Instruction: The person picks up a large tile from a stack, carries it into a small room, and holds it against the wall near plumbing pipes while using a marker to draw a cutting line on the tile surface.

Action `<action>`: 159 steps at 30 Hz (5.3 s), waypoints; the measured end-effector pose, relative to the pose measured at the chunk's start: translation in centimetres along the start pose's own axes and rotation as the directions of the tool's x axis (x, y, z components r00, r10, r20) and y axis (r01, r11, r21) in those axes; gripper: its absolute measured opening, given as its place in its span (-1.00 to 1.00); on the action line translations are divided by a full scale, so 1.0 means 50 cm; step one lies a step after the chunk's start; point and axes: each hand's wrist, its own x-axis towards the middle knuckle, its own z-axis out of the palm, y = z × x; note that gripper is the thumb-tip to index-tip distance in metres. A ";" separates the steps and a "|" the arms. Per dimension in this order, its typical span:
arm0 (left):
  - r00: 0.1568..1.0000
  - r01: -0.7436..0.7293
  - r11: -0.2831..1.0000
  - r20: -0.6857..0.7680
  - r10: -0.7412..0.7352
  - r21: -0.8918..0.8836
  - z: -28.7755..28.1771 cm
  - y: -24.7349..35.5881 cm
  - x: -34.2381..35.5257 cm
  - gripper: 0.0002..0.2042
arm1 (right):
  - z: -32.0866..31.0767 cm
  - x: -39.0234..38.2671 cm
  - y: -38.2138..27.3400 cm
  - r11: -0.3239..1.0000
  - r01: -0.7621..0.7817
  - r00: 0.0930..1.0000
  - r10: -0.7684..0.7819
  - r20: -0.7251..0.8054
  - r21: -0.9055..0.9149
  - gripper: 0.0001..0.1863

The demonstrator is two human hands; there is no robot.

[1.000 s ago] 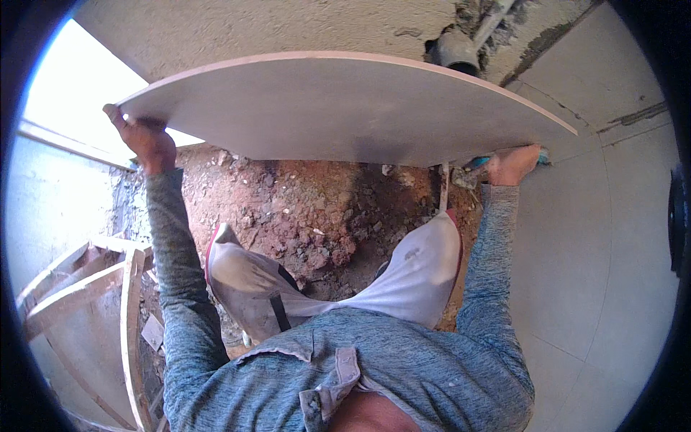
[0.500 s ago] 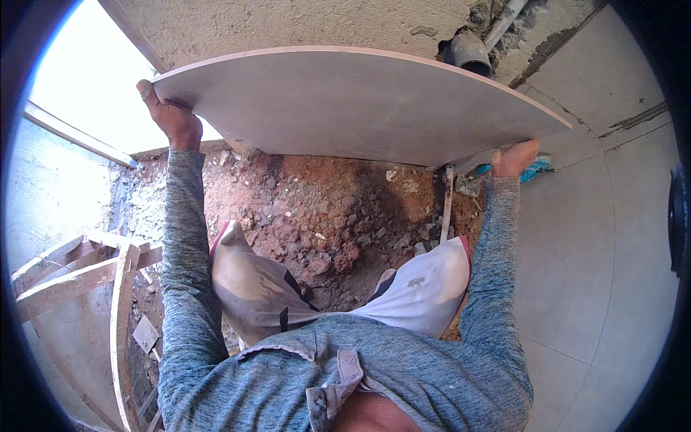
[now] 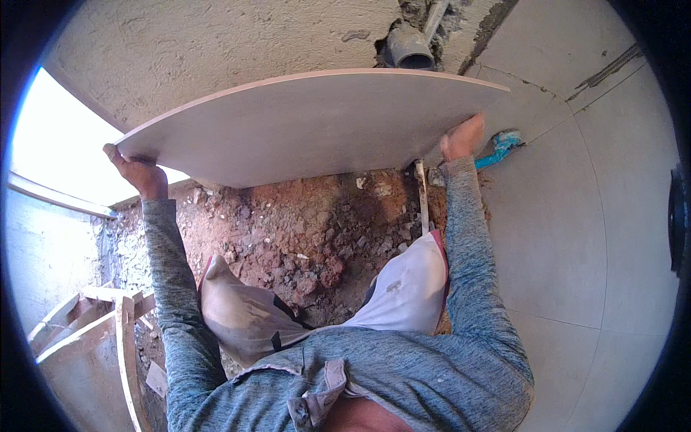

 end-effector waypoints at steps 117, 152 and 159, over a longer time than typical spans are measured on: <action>0.961 -0.260 0.944 -0.036 0.273 0.203 -0.043 -0.036 -0.025 -0.38 | -0.173 -0.098 -0.021 0.711 0.482 0.862 -0.280 0.423 -0.512 -0.58; 0.997 -0.078 0.989 0.034 0.074 0.124 0.103 -0.002 0.003 -0.22 | -0.133 -0.002 0.041 0.843 0.361 0.904 -0.211 0.372 -0.399 -0.64; 0.994 -0.089 0.994 0.068 0.085 0.060 0.123 -0.008 0.002 -0.23 | -0.107 -0.007 0.017 0.860 0.367 0.893 -0.218 0.394 -0.355 -0.66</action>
